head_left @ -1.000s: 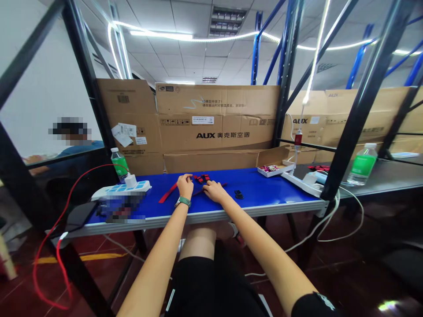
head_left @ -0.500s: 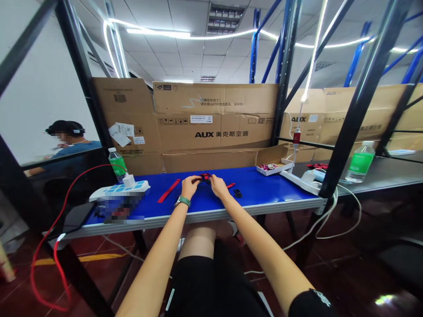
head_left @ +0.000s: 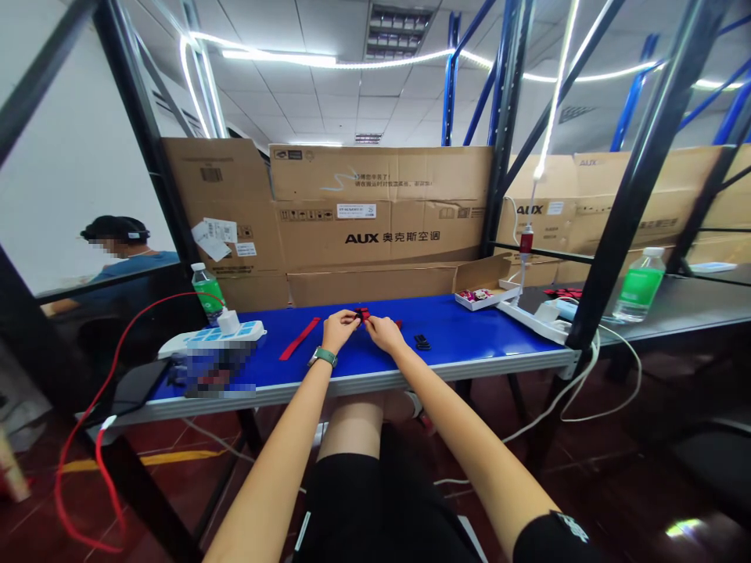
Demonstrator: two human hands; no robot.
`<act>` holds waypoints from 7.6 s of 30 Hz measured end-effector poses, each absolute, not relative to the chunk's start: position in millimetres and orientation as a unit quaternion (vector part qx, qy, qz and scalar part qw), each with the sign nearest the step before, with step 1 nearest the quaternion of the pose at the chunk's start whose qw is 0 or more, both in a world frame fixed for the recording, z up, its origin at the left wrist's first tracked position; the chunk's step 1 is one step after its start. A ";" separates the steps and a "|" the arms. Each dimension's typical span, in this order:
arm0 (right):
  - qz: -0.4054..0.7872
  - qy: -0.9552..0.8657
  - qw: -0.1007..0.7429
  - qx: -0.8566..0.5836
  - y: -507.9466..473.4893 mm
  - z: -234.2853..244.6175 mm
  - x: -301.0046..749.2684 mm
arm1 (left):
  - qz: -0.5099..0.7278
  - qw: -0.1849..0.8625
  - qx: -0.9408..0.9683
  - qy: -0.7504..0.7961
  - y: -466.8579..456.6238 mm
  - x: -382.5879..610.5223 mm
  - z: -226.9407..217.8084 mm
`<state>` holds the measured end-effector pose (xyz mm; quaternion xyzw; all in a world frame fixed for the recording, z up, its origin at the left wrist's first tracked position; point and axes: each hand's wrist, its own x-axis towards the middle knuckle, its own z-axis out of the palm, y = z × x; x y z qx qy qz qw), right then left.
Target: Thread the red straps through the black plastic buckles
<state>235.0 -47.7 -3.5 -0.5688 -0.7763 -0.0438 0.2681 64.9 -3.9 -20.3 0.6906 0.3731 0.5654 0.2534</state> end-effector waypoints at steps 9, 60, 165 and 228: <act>-0.020 -0.790 0.287 -0.541 -51.1 -2.2 234.6 | 0.587 0.160 0.693 0.387 -7.3 60.0 -15.4; 0.012 -0.790 0.425 -0.442 -22.9 -20.2 245.7 | 0.527 0.163 0.766 0.331 -19.8 68.6 -9.5; -0.035 -0.719 0.462 -0.517 -34.6 -12.2 242.5 | 0.518 0.341 0.684 0.383 -1.7 63.5 -21.0; 0.182 -0.620 0.584 -0.490 -25.2 -12.4 250.4 | 0.477 0.201 0.764 0.385 -12.9 67.0 -19.1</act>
